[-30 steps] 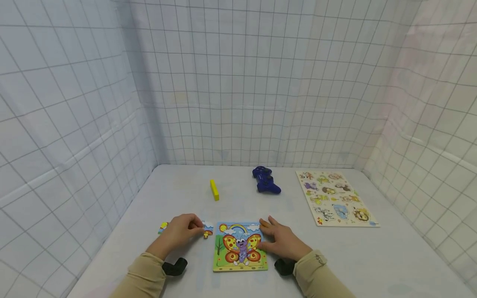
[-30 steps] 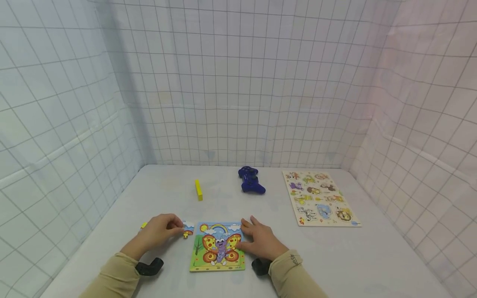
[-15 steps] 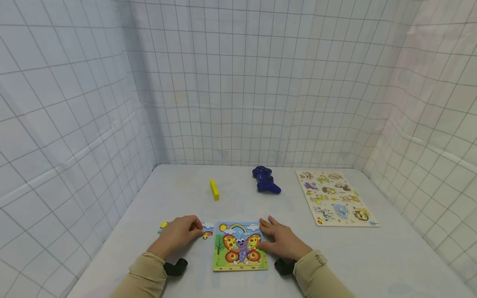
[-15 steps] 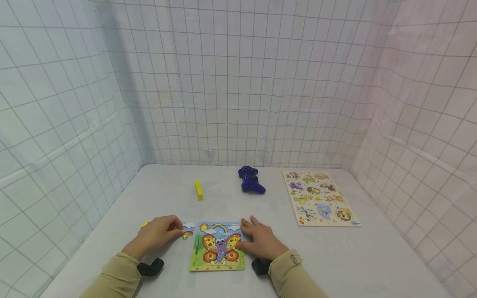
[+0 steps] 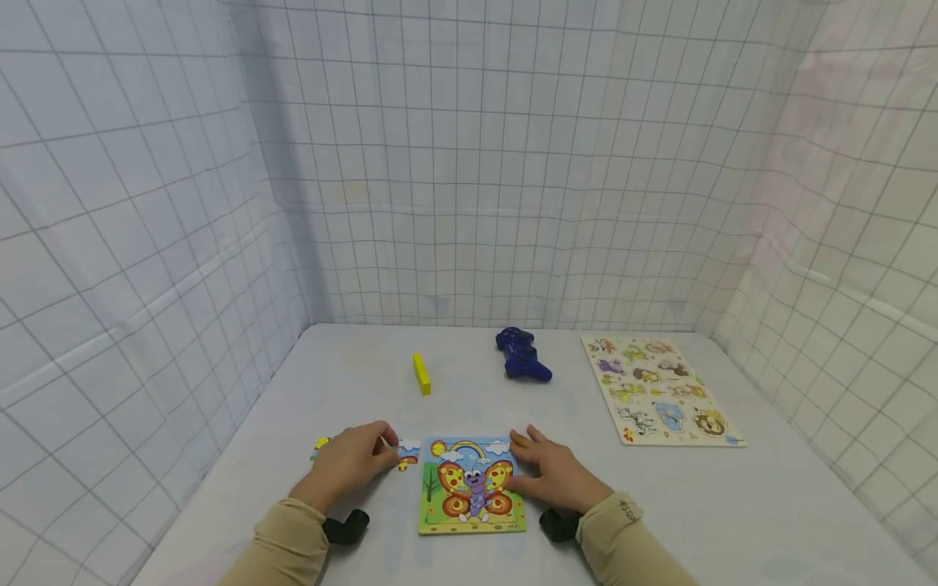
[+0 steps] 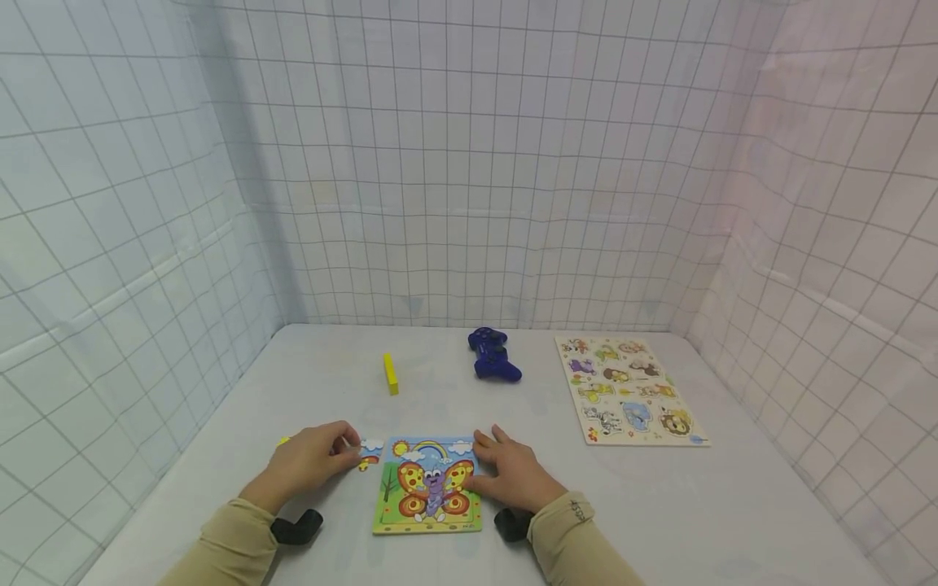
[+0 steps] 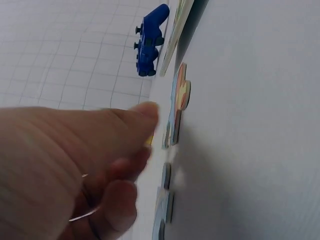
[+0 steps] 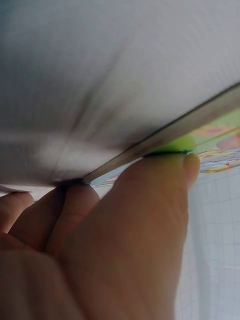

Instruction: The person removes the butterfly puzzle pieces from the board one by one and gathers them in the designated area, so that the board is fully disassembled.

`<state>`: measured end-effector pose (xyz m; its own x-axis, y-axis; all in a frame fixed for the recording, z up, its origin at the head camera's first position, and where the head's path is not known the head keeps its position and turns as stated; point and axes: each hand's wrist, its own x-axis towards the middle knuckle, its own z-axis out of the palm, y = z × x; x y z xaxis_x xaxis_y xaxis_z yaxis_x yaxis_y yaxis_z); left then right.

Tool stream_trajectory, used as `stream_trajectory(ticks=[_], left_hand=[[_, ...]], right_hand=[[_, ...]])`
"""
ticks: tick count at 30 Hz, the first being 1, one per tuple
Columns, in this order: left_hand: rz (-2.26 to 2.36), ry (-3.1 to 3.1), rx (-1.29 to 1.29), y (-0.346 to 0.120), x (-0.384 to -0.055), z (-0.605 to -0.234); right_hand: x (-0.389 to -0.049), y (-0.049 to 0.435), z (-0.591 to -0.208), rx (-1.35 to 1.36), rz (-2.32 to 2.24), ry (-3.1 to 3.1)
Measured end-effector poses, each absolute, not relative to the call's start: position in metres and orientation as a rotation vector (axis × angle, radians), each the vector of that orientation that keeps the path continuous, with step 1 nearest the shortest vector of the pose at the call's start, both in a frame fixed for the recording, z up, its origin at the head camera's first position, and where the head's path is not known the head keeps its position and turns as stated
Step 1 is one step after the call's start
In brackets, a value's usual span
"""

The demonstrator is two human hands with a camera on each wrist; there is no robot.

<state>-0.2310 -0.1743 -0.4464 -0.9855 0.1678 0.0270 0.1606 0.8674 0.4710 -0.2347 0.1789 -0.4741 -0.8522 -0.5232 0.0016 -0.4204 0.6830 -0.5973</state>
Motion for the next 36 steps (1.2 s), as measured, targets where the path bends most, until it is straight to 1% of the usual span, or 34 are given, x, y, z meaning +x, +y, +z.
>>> stream_trajectory(ticks=[3,6,9,12,18,23,27,30,36], left_hand=[[0.848,3.028,0.322,-0.167,-0.232,-0.448],[0.927,2.982,0.473,-0.159,-0.232,-0.455],[0.932,2.923,0.621,-0.153,-0.231,-0.461],[0.907,2.876,0.689,-0.149,-0.23,-0.464],[0.863,2.882,0.691,-0.147,-0.23,-0.467],[0.873,2.872,0.698,-0.145,-0.227,-0.464],[0.893,2.869,0.717,-0.143,-0.225,-0.461],[0.898,2.87,0.72,-0.142,-0.226,-0.461],[0.897,2.872,0.676,-0.138,-0.227,-0.462]], right_hand=[[-0.235,0.179,-0.474,-0.77,-0.901,2.727],[-0.235,0.179,-0.474,-0.754,-0.892,2.726],[-0.235,0.179,-0.473,-0.741,-0.886,2.726],[-0.235,0.178,-0.472,-0.758,-0.86,2.739],[-0.227,0.171,-0.467,-0.844,-0.797,2.856],[-0.208,0.15,-0.466,-0.963,-0.838,2.868],[-0.196,0.132,-0.467,-1.059,-0.727,2.868],[-0.191,0.124,-0.468,-1.073,-0.705,2.873],[-0.19,0.114,-0.474,-1.026,-0.855,2.806]])
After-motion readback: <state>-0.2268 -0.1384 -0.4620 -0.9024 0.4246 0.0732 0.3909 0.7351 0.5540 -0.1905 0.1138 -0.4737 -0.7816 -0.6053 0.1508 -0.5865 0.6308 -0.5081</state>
